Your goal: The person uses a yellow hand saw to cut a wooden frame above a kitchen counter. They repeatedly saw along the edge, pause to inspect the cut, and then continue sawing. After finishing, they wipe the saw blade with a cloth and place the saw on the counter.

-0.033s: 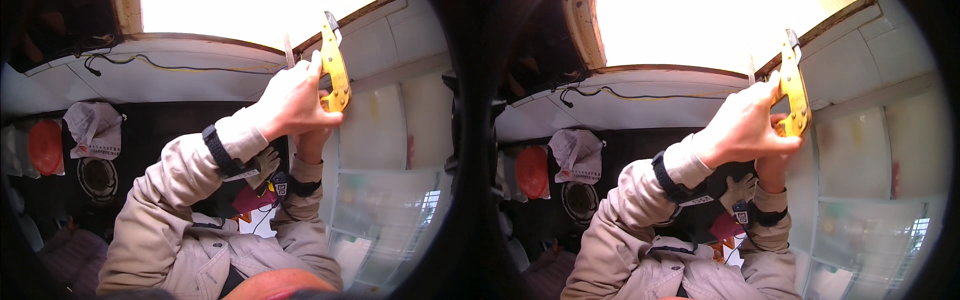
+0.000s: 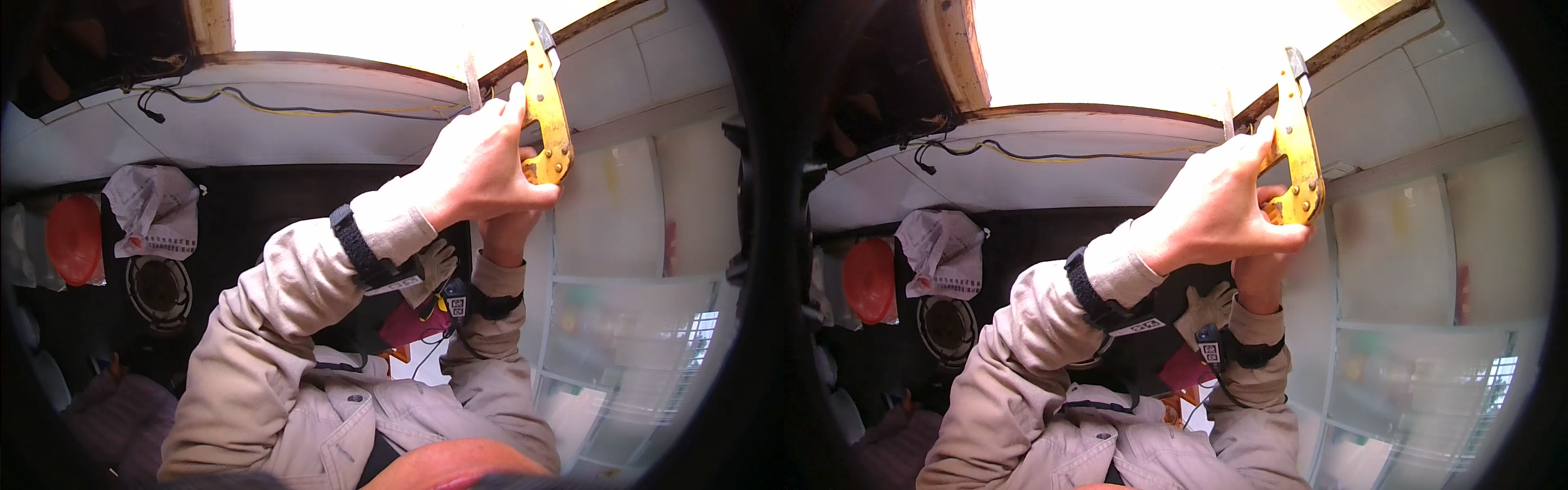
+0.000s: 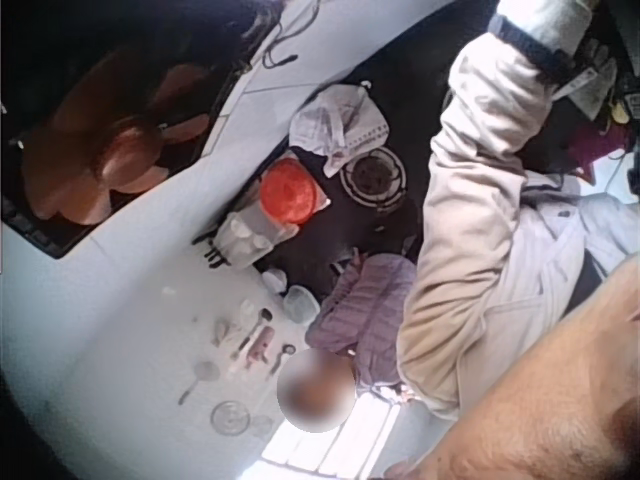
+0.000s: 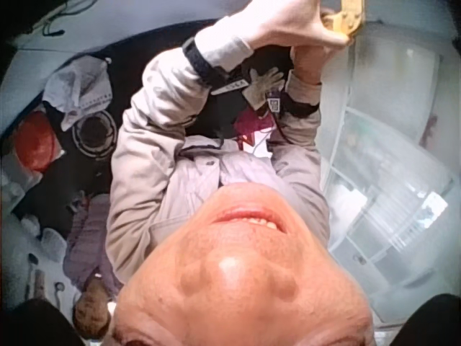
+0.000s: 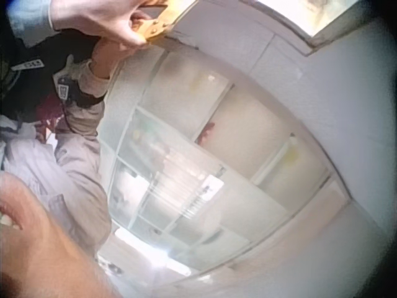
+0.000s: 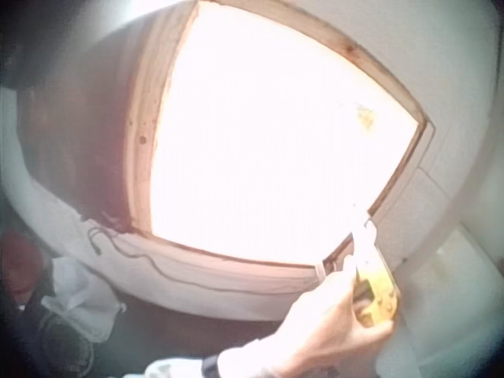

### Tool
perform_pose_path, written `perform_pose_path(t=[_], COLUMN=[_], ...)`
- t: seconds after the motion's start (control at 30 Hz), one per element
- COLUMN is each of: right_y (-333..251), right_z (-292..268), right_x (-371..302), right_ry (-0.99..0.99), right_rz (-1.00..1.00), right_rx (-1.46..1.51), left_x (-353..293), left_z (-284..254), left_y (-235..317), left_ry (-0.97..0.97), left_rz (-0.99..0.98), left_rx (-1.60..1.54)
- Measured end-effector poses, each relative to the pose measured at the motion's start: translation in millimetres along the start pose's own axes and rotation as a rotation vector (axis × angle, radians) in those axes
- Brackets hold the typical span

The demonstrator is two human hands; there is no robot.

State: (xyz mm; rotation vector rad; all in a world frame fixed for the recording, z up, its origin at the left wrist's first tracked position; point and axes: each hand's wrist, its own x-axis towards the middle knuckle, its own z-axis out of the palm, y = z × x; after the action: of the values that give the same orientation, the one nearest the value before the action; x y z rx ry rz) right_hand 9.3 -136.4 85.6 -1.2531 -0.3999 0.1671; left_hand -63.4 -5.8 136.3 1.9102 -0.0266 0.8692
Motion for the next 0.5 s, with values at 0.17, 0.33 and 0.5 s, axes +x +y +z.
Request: perform_pose_path(t=[0.17, 0.33, 0.5], right_y=[4, 7, 0], right_z=[-11, -16, -12], right_x=[-2, -6, -2], right_ry=[-0.276, -0.144, -0.258], right_rz=[-0.174, -0.068, -0.086], right_rx=[-0.284, -0.146, -0.212], left_x=[1, -4, 3], left_z=[2, 7, 0], left_y=[-6, -10, -3], left_ry=[0.046, 0.076, 0.044], left_rz=[-0.070, -0.023, -0.053], left_rx=[-0.064, -0.073, -0.071])
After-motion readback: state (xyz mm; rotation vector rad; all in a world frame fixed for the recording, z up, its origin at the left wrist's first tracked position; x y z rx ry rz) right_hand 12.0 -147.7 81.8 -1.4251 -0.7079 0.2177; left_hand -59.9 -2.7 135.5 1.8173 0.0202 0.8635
